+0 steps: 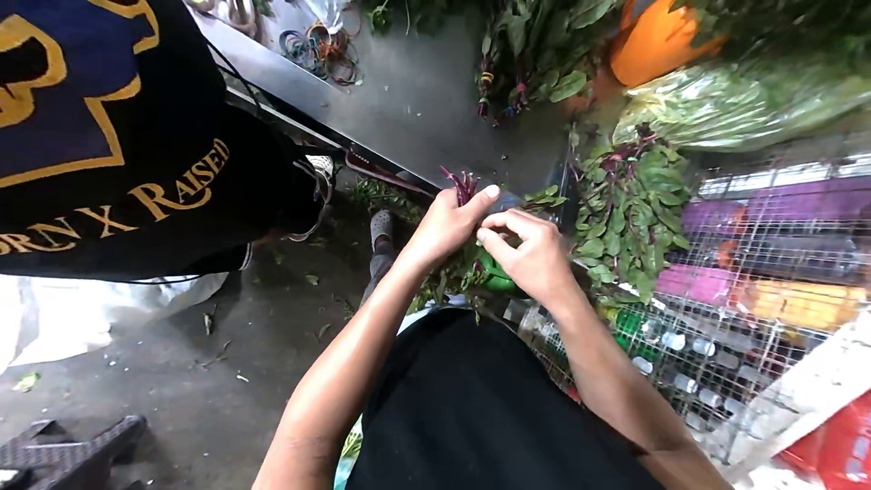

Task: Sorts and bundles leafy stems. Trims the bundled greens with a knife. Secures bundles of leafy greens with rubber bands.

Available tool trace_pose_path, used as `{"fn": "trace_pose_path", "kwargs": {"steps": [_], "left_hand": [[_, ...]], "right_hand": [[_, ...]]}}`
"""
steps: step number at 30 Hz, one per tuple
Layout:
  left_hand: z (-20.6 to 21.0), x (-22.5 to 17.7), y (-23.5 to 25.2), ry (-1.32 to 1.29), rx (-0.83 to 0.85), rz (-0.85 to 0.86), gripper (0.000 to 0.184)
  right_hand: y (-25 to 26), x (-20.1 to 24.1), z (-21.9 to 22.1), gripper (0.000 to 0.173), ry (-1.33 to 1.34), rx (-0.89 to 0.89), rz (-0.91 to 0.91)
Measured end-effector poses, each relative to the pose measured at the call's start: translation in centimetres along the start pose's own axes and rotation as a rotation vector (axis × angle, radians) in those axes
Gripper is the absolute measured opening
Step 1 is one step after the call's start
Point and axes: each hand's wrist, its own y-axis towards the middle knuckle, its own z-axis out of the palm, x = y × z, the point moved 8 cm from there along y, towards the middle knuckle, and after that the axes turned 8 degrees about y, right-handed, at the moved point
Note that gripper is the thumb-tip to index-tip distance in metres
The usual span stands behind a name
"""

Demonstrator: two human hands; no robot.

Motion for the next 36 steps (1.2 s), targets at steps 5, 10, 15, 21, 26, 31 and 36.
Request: {"fn": "trace_pose_path", "kwargs": {"steps": [5, 10, 15, 21, 26, 31, 36], "left_hand": [[-0.1, 0.5, -0.2, 0.165, 0.007, 0.002, 0.042], [0.0, 0.1, -0.6, 0.124, 0.085, 0.035, 0.044], [0.1, -1.1, -1.2, 0.003, 0.205, 0.081, 0.038], [1.5, -2.1, -3.1, -0.042, 0.494, 0.222, 0.029], [1.1, -1.2, -3.1, 0.010, 0.422, 0.222, 0.018], [2.6, -1.4, -3.5, 0.201, 0.530, 0.211, 0.020], [3.1, -0.4, -2.9, 0.208, 0.480, 0.172, 0.026]], "right_hand": [[0.1, 0.3, 1.0, 0.011, -0.210, 0.040, -0.028], [0.0, 0.9, 1.5, 0.013, -0.288, 0.021, -0.213], [-0.3, 1.8, 1.2, 0.013, -0.275, -0.050, -0.306], [0.9, -0.8, -1.7, 0.016, -0.183, -0.129, -0.116], [1.9, -1.4, -3.3, 0.022, 0.095, 0.115, 0.122], [3.3, 0.3, -0.7, 0.033, 0.373, 0.331, 0.185], [4.2, 0.2, 0.2, 0.023, 0.334, 0.404, 0.252]]}}
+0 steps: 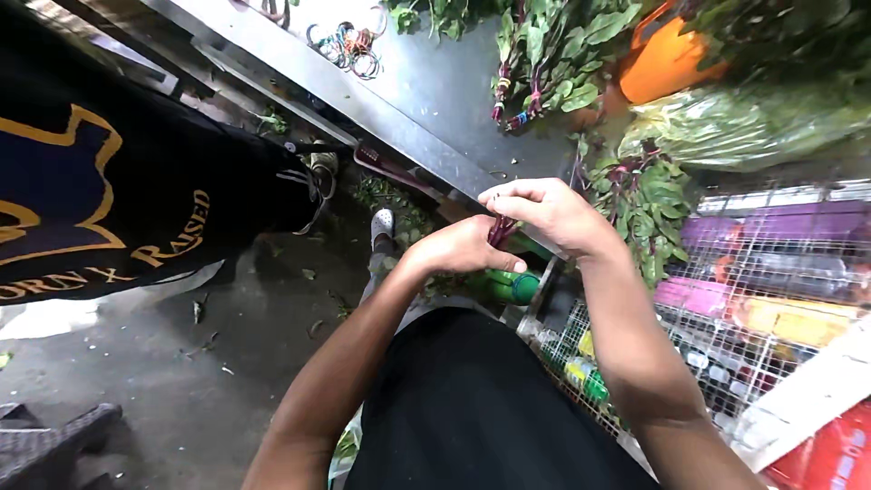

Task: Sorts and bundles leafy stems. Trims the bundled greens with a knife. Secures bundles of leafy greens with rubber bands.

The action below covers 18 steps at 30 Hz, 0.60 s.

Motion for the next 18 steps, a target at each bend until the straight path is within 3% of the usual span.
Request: {"fn": "trace_pose_path", "kwargs": {"steps": [4, 9, 14, 18], "left_hand": [[-0.5, 0.3, -0.1, -0.150, -0.093, -0.004, 0.023], [-1.3, 0.8, 0.0, -0.361, -0.167, -0.015, 0.019], [-3.6, 1.6, 0.4, -0.502, -0.422, -0.027, 0.037], [-3.8, 1.5, 0.8, -0.468, -0.490, -0.066, 0.030]], "right_hand": [[-1.5, 0.9, -0.6, 0.033, -0.124, -0.104, -0.047], [-3.5, 2.1, -1.0, 0.021, -0.141, -0.274, -0.219], [-4.5, -1.0, 1.3, 0.015, -0.053, -0.325, -0.061], [-3.0, -2.7, 2.2, 0.021, -0.176, -0.413, -0.033]]}}
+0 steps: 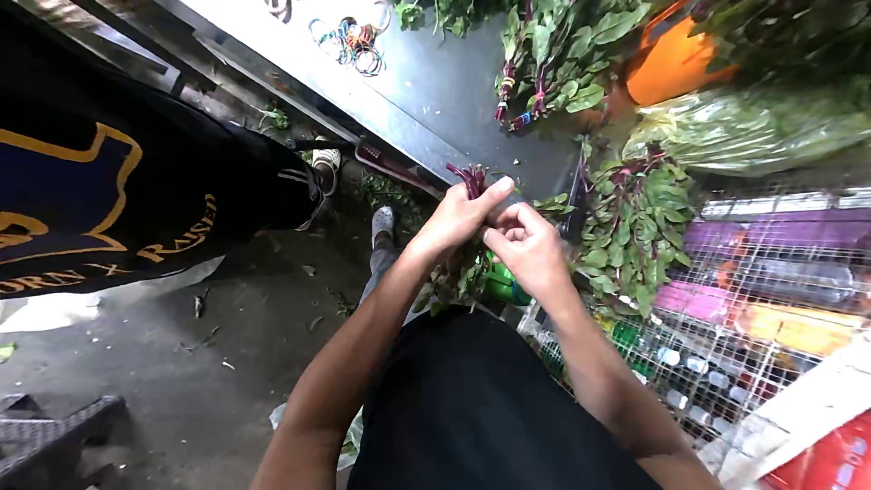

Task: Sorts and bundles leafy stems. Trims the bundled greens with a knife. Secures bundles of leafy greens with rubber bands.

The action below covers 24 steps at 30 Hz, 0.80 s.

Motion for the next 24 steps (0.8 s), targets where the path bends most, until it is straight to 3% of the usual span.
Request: {"fn": "trace_pose_path", "kwargs": {"steps": [3, 7, 11, 14, 18, 24], "left_hand": [[0.1, -0.2, 0.3, 0.040, -0.006, 0.012, 0.027], [0.1, -0.5, 0.4, 0.094, -0.024, 0.013, 0.029], [-0.7, -0.3, 0.6, 0.144, 0.030, 0.038, 0.026], [-2.3, 0.6, 0.9, -0.092, 0.099, 0.166, 0.027], [-5.0, 1.2, 0.5, -0.418, 0.125, 0.196, 0.007], [-7.9, -0.2, -0.8, -0.387, 0.129, 0.383, 0.010]], "right_hand": [[0.8, -0.1, 0.1, 0.025, -0.043, -0.019, 0.017], [1.3, 0.1, 0.1, 0.012, -0.103, -0.035, -0.080], [2.0, -0.5, -1.1, 0.017, 0.060, 0.075, -0.016], [1.7, -1.3, -3.2, 0.010, 0.267, 0.139, 0.006], [0.3, -1.4, -6.3, 0.011, 0.412, 0.125, -0.012], [-1.9, 1.6, -10.4, 0.015, 0.452, 0.200, -0.238]]}}
